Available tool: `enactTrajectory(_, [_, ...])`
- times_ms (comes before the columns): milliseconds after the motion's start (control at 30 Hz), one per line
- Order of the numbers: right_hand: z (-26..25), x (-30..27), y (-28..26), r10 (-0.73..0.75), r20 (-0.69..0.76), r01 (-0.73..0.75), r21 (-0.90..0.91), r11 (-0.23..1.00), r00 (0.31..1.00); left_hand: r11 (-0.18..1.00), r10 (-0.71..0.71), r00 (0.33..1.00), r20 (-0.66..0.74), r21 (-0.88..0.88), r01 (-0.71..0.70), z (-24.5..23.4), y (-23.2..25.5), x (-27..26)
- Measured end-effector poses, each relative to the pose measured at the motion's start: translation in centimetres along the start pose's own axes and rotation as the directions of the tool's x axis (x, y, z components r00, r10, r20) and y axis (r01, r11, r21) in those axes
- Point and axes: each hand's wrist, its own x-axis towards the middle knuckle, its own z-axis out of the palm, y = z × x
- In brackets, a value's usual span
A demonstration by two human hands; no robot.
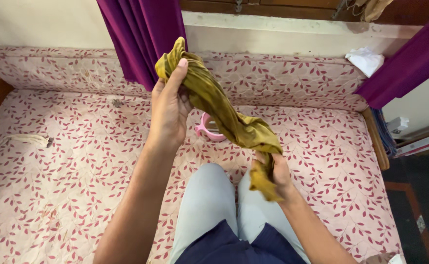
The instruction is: The person sits on a bed, dips a yellow cloth into a pink cup of water, and wipes the wooden frame of a window. They clean the vertical and horizontal sections of the frame, including the latch area, repeatedly wiping the same spots.
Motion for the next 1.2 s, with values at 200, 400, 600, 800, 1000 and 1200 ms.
enactTrajectory(200, [4.2,-2.4,-2.2,-0.046,0.245,-0.006,0.209,0.978,0.969,0.997,-0.076,0.997,0.010,0.010,0.076,-0.4,-1.5,-1.1])
enactTrajectory(400, [5.6,-3.2,-4.0,-0.052,0.168,0.025,0.158,0.987,0.984,0.924,-0.236,0.947,-0.220,0.250,0.288,-1.9,-5.8,-2.8])
enactTrajectory(600, [4.7,-4.2,-3.5,-0.057,0.274,-0.011,0.242,0.970,0.960,0.813,-0.226,0.973,0.050,0.561,0.160,-1.5,-11.8,-6.7])
enactTrajectory(800, [3.9,-5.2,-3.3,0.002,0.300,-0.093,0.291,0.952,0.954,0.900,-0.088,0.995,0.053,0.433,0.057,-0.7,-13.5,-7.0])
enactTrajectory(1000, [3.6,-5.0,-4.0,0.012,0.134,-0.045,0.248,0.968,0.991,0.914,-0.063,0.998,0.022,0.404,0.049,-1.3,-14.8,-7.0])
enactTrajectory(1200, [3.3,-5.1,-5.2,0.009,-0.064,0.004,0.208,0.978,0.998,0.880,-0.114,0.993,-0.014,0.463,0.107,-2.1,-15.0,-7.6])
